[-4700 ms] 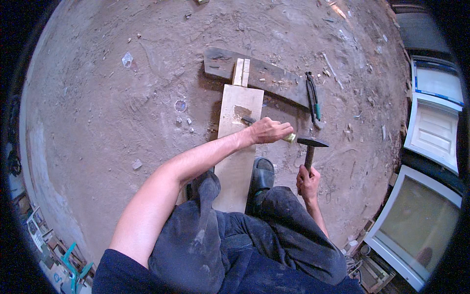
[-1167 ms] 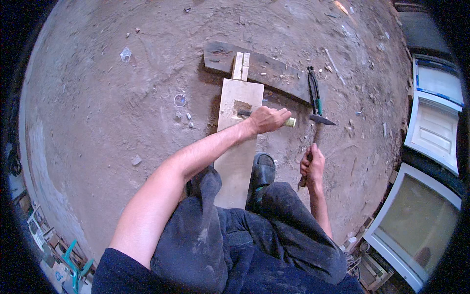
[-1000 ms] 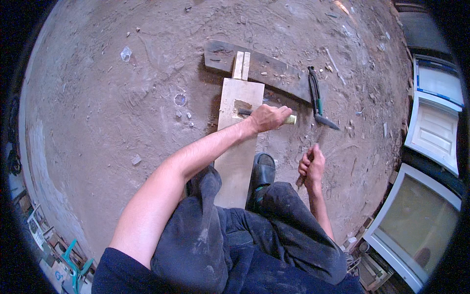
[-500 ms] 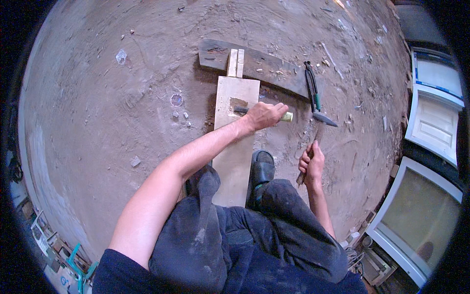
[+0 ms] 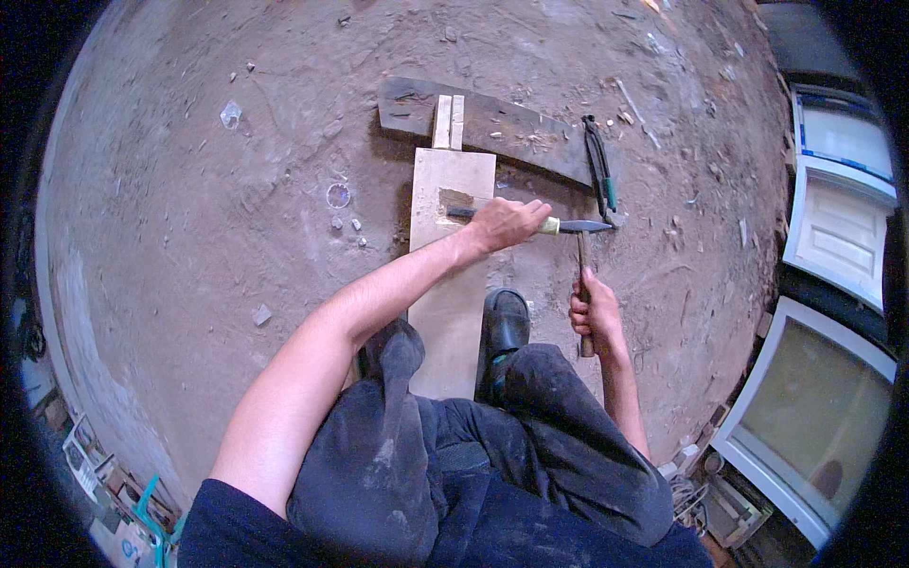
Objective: The person uses a hammer and a chisel to carve out a section of a wooden plank while sitting on the floor.
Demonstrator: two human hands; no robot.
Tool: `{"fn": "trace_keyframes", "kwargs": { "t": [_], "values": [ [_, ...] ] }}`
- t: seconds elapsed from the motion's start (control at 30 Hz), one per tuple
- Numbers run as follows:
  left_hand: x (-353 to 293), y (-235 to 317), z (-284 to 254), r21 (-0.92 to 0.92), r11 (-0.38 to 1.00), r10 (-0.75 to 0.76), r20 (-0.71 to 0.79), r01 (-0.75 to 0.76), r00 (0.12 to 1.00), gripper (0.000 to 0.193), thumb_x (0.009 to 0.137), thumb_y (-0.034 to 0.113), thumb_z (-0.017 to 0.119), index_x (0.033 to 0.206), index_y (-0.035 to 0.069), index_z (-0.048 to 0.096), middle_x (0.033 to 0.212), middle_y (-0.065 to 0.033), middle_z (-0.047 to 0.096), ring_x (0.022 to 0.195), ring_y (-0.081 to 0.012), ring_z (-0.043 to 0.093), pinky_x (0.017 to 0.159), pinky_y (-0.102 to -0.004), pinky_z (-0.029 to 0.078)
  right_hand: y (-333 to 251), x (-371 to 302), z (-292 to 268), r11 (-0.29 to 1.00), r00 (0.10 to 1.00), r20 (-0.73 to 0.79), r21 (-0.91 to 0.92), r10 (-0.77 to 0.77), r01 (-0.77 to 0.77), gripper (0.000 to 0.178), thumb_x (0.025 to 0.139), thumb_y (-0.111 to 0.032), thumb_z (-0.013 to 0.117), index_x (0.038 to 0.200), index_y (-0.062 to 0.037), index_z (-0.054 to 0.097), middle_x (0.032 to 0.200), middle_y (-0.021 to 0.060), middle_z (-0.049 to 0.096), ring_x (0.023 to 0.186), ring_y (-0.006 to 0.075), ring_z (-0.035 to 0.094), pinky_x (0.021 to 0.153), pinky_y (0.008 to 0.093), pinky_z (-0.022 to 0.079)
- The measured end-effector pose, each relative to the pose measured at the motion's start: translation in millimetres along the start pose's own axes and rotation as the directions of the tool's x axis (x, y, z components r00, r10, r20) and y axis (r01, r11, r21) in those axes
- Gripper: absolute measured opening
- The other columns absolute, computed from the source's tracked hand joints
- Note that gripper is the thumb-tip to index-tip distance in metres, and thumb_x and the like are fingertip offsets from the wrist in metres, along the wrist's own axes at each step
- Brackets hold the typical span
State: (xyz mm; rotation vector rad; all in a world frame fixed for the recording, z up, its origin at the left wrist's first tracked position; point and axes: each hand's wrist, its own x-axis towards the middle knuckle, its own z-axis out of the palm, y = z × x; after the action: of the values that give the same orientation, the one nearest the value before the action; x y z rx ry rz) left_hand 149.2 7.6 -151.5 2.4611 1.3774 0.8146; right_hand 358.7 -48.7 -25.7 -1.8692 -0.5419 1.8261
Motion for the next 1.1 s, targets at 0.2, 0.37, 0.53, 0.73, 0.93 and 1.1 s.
{"fn": "trace_keyframes", "kwargs": {
  "t": [0.2,0.37,0.53,0.73,0.93,1.1],
  "values": [
    [3.3,2.6,-0.4,0.009,1.000,0.010,-0.034,-0.010,0.999,0.007,0.087,0.017,0.052,0.088,0.011,0.049,0.071,-0.0039,0.056,0.056,-0.0185,0.065,0.043,-0.0328,0.050,7.3,0.7,5.9,0.955,0.966,-0.194,0.207,-0.173,0.212,0.038,0.098,-0.048,0.042,0.083,-0.0131,0.043,0.055,-0.0077,0.026,0.040,0.0033,0.021,0.034,0.0210,0.016],
    [-2.5,-0.9,0.1,-0.005,1.000,0.002,-0.028,-0.002,1.000,0.008,0.087,0.018,0.053,0.089,0.011,0.049,0.071,-0.0039,0.056,0.057,-0.0191,0.065,0.043,-0.0329,0.050,-4.9,-4.9,-6.0,0.970,0.957,0.177,-0.111,0.232,-0.215,0.039,0.097,-0.051,0.042,0.082,-0.0149,0.043,0.055,-0.0069,0.030,0.040,0.0042,0.025,0.034,0.0212,0.019],
    [1.4,2.1,-4.2,-0.017,1.000,0.022,-0.037,-0.023,0.999,0.007,0.086,0.017,0.053,0.089,0.012,0.049,0.072,-0.0037,0.056,0.059,-0.0189,0.066,0.044,-0.0332,0.050,3.0,-4.4,5.5,0.976,0.978,-0.163,0.151,-0.131,0.156,0.037,0.099,-0.046,0.039,0.083,-0.0131,0.040,0.056,-0.0064,0.028,0.040,0.0038,0.022,0.034,0.0210,0.017],
    [-0.8,0.9,-6.6,-0.037,0.999,-0.009,-0.017,0.008,1.000,0.010,0.084,0.016,0.055,0.090,0.011,0.049,0.074,-0.0041,0.056,0.062,-0.0195,0.066,0.046,-0.0348,0.051,12.0,-6.7,3.9,0.976,0.988,0.096,-0.196,0.120,-0.100,0.037,0.098,-0.048,0.043,0.085,-0.0138,0.047,0.059,-0.0050,0.039,0.042,0.0052,0.031,0.036,0.0224,0.024],
    [2.6,0.7,-5.5,-0.029,1.000,-0.002,-0.032,0.001,0.999,0.012,0.084,0.017,0.056,0.089,0.010,0.047,0.075,-0.0047,0.056,0.067,-0.0201,0.066,0.048,-0.0361,0.052,30.1,-8.0,8.9,0.989,1.000,0.018,0.146,-0.012,0.009,0.036,0.096,-0.048,0.045,0.087,-0.0132,0.046,0.058,-0.0053,0.034,0.042,0.0046,0.028,0.036,0.0216,0.022],
    [0.0,-0.3,-1.8,-0.059,0.998,-0.024,-0.030,0.023,0.999,0.014,0.083,0.018,0.058,0.089,0.010,0.047,0.077,-0.0049,0.057,0.070,-0.0210,0.066,0.051,-0.0363,0.053,15.0,-7.0,12.0,0.932,0.970,-0.135,0.278,-0.200,0.231,0.034,0.097,-0.046,0.044,0.087,-0.0136,0.043,0.058,-0.0046,0.031,0.043,0.0056,0.027,0.036,0.0220,0.023]
  ]
}}
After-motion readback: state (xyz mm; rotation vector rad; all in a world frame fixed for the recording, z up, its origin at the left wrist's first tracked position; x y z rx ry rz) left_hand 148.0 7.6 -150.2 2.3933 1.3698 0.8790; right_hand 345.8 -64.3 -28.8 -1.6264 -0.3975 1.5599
